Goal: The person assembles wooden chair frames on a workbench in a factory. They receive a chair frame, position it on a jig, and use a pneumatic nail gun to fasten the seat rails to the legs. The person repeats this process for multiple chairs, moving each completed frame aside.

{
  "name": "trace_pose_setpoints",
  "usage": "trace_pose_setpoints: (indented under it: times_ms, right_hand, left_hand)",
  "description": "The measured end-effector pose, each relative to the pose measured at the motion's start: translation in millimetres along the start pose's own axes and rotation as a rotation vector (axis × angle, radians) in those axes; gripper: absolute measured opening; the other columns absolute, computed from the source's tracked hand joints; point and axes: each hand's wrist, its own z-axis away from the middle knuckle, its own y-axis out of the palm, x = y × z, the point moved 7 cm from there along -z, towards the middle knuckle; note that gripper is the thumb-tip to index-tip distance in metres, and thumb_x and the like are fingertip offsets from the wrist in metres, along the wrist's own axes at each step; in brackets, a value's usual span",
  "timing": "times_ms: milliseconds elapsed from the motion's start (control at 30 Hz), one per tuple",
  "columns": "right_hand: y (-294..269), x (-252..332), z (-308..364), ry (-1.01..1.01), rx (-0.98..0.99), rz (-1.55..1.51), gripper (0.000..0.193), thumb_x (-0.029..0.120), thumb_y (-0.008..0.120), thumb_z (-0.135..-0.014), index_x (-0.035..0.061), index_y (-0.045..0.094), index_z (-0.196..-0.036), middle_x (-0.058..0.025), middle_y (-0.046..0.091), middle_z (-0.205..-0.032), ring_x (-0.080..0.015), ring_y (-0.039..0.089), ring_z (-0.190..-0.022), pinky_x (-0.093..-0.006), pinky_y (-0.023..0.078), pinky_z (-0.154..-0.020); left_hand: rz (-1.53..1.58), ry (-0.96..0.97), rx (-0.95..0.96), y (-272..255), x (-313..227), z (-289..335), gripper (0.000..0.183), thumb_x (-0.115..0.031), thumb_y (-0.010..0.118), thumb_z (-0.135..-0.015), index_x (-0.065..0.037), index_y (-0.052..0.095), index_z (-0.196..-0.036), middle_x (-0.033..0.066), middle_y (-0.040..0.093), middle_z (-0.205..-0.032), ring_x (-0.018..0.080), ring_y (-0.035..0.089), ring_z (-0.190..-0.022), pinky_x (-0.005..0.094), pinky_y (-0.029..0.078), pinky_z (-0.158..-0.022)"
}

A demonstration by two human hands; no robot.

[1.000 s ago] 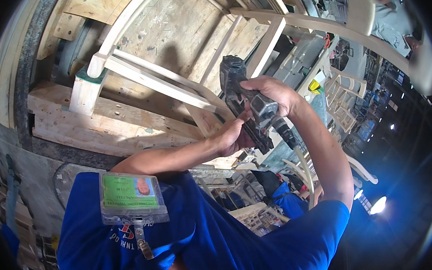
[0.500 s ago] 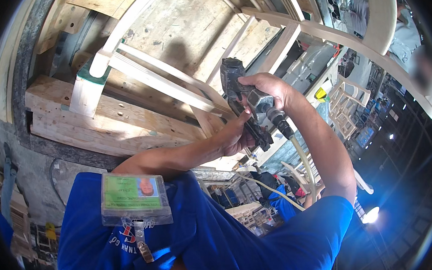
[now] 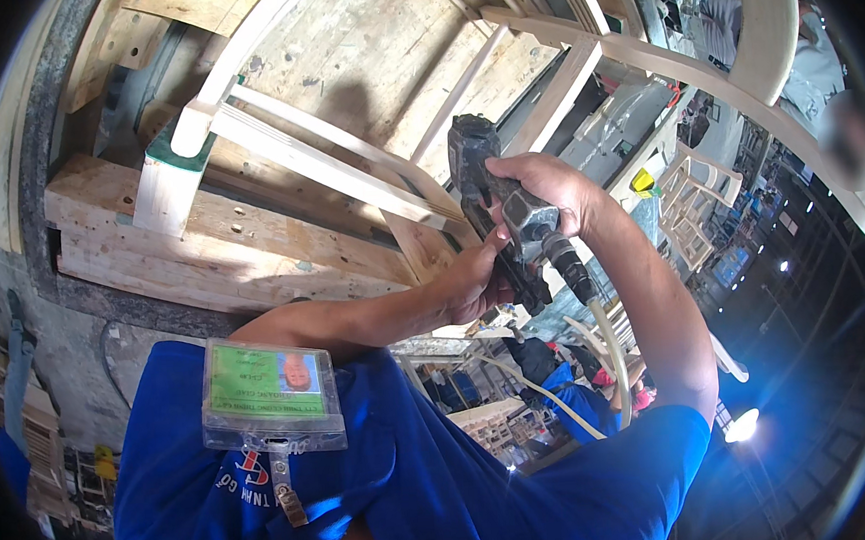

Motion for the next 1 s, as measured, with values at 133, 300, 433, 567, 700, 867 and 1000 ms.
trace_pose_setpoints:
  times_ms: [133,300,433,567,700,867,1000]
  right_hand:
    - [3,2,4,-0.020,-0.053,0.026,0.048,0.034,0.053,-0.108,-0.0126,0.061,-0.111,-0.0156,0.070,-0.080,-0.0236,0.069,-0.054,-0.0343,0.061,-0.050]
    - [15,19,35,-0.095,-0.106,0.165,0.042,0.033,0.055,-0.107,-0.0075,0.060,-0.118,-0.0139,0.070,-0.078,-0.0215,0.070,-0.056,-0.0323,0.058,-0.049]
    - [27,69,57,-0.447,-0.392,1.046,0.044,0.032,0.053,-0.106,-0.0051,0.056,-0.129,-0.0272,0.070,-0.096,-0.0294,0.076,-0.086,-0.0395,0.061,-0.072]
    - [21,92,40,-0.468,-0.877,1.524,0.061,0.016,0.050,-0.100,-0.0184,0.040,-0.148,-0.0367,0.052,-0.140,-0.0381,0.059,-0.131,-0.0410,0.053,-0.105]
    - [12,143,36,-0.514,-0.938,1.540,0.061,0.022,0.056,-0.098,-0.0171,0.047,-0.145,-0.0336,0.049,-0.148,-0.0392,0.057,-0.131,-0.0400,0.055,-0.103]
    - [-17,166,20,-0.504,-0.965,1.507,0.050,0.029,0.061,-0.097,-0.0106,0.067,-0.128,-0.0292,0.059,-0.140,-0.0382,0.058,-0.129,-0.0414,0.054,-0.104]
    - [-13,183,19,-0.510,-0.915,1.462,0.059,0.025,0.060,-0.094,-0.0179,0.057,-0.134,-0.0330,0.059,-0.141,-0.0412,0.058,-0.133,-0.0421,0.049,-0.111]
  left_hand:
    - [-0.031,0.018,-0.052,0,0,4,0.060,-0.061,0.039,-0.109,-0.007,0.055,-0.127,0.0109,0.075,-0.105,0.0226,0.077,-0.092,0.0422,0.066,-0.087]
    - [-0.100,-0.016,-0.042,11,-15,4,0.066,-0.066,0.047,-0.104,-0.008,0.052,-0.134,0.0098,0.073,-0.108,0.0225,0.076,-0.095,0.0425,0.065,-0.089]
    - [-0.035,0.184,-0.090,-12,-95,6,0.094,-0.080,0.045,-0.096,-0.012,0.026,-0.157,0.0175,0.064,-0.131,0.0326,0.069,-0.114,0.0486,0.059,-0.094]
    - [-0.126,0.460,-0.092,34,-215,-24,0.064,-0.056,0.066,-0.099,-0.010,0.052,-0.142,0.0159,0.070,-0.123,0.0229,0.071,-0.103,0.0374,0.060,-0.089]
    - [-0.234,0.553,-0.255,46,-273,-83,0.034,-0.037,0.071,-0.101,-0.008,0.066,-0.115,0.0061,0.074,-0.093,0.0188,0.071,-0.070,0.0342,0.065,-0.066]
    - [-0.319,0.610,-0.214,68,-283,-100,0.034,-0.037,0.071,-0.102,-0.006,0.065,-0.115,0.0086,0.075,-0.097,0.0187,0.073,-0.073,0.0348,0.065,-0.067]
    - [-0.327,0.625,-0.175,66,-300,-107,0.032,-0.035,0.072,-0.101,-0.006,0.064,-0.113,0.0086,0.075,-0.096,0.0183,0.073,-0.072,0.0340,0.063,-0.064]
